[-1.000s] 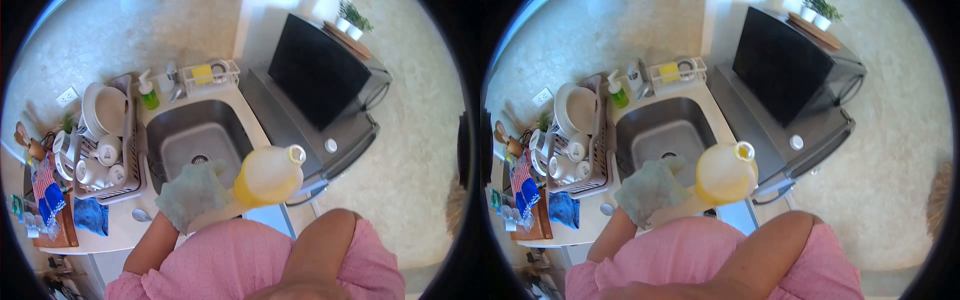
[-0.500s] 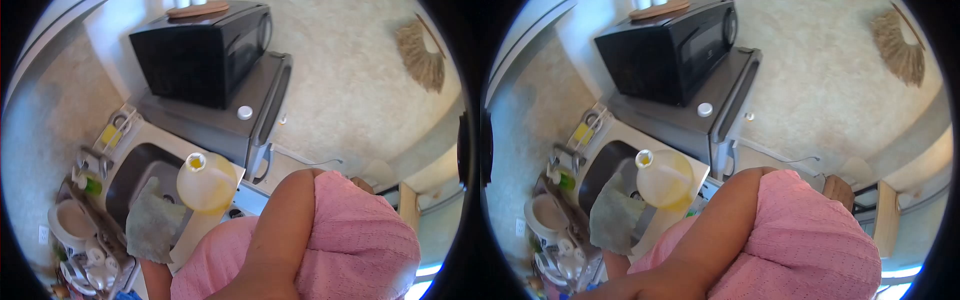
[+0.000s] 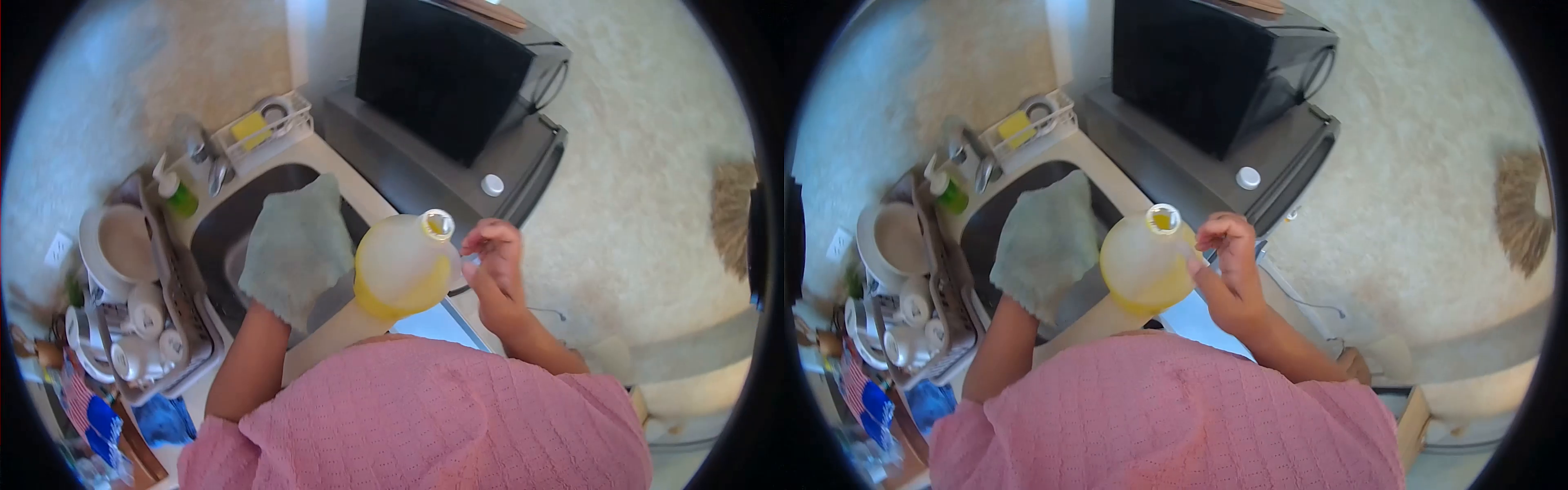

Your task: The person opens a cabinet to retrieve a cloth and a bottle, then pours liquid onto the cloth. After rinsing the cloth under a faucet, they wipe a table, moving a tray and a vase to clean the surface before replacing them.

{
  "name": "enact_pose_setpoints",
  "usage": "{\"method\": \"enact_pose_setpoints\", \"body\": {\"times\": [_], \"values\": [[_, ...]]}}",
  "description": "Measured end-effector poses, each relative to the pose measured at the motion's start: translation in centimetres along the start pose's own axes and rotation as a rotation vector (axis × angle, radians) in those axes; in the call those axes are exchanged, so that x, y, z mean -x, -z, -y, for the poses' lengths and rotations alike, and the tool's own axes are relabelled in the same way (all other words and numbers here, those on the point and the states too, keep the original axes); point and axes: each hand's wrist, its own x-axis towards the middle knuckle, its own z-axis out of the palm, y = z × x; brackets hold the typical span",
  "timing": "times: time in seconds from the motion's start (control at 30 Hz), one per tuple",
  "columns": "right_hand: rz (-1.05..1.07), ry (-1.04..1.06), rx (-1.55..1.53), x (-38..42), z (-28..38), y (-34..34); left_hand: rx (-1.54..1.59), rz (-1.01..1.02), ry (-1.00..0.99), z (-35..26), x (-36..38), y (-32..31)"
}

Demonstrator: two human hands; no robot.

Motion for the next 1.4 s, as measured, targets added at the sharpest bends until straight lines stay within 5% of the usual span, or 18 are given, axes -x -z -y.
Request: {"method": "enact_pose_setpoints", "body": {"times": [0.03, 0.33, 0.63, 0.7, 0.77, 0.83, 0.9, 0.97, 1.1, 1.2, 1.27, 1.3, 1.37, 1.4], "values": [[-0.096, -0.178, -0.06, 1.1, -2.0, -0.3, -0.065, 0.077, -0.035, -0.1, -0.5, -0.1], [0.006, -0.139, 0.317, -0.8, -3.4, -1.5, -0.125, 0.143, 0.086, 0.4, 1.1, -0.1], [0.839, -0.316, 0.851, -6.0, -3.6, -9.1, 0.066, 0.039, 0.1, 2.4, 5.7, -3.7], [0.925, -0.239, 0.889, -5.6, -4.6, -10.8, 0.091, -0.193, 0.08, 3.0, 7.3, -4.5], [0.934, -0.377, 0.962, -5.3, -4.8, -11.8, 1.289, -0.429, 0.421, 5.0, 9.7, -18.1], [0.969, -0.394, 1.015, -5.7, -5.0, -12.9, 1.95, -0.308, 0.778, 4.4, 10.0, -14.3], [0.94, -0.314, 0.96, -5.7, -5.8, -13.2, 1.545, -0.327, 0.623, 4.1, 10.9, -11.0], [0.966, -0.245, 1.019, -5.8, -6.4, -13.4, 2.536, -0.25, 1.163, 5.4, 10.2, -12.3], [1.008, -0.273, 1.022, -6.1, -5.9, -14.3, 2.398, -0.389, 1.375, 4.4, 10.2, -8.6], [0.999, -0.272, 1.055, -6.1, -6.0, -14.2, 2.431, -0.395, 1.067, 4.4, 10.5, -10.8], [0.99, -0.264, 1.091, -6.2, -6.1, -14.1, 2.448, -0.316, 1.385, 4.4, 9.5, -8.8], [1.004, -0.256, 1.081, -6.2, -6.2, -14.1, 2.481, -0.318, 1.361, 4.5, 9.5, -9.6], [1.006, -0.254, 1.068, -6.2, -6.7, -14.0, 2.697, -0.266, 0.9, 5.3, 11.0, -13.5], [0.993, -0.264, 1.074, -6.2, -7.2, -13.7, 2.648, -0.263, 1.015, 4.8, 10.4, -12.6]]}}
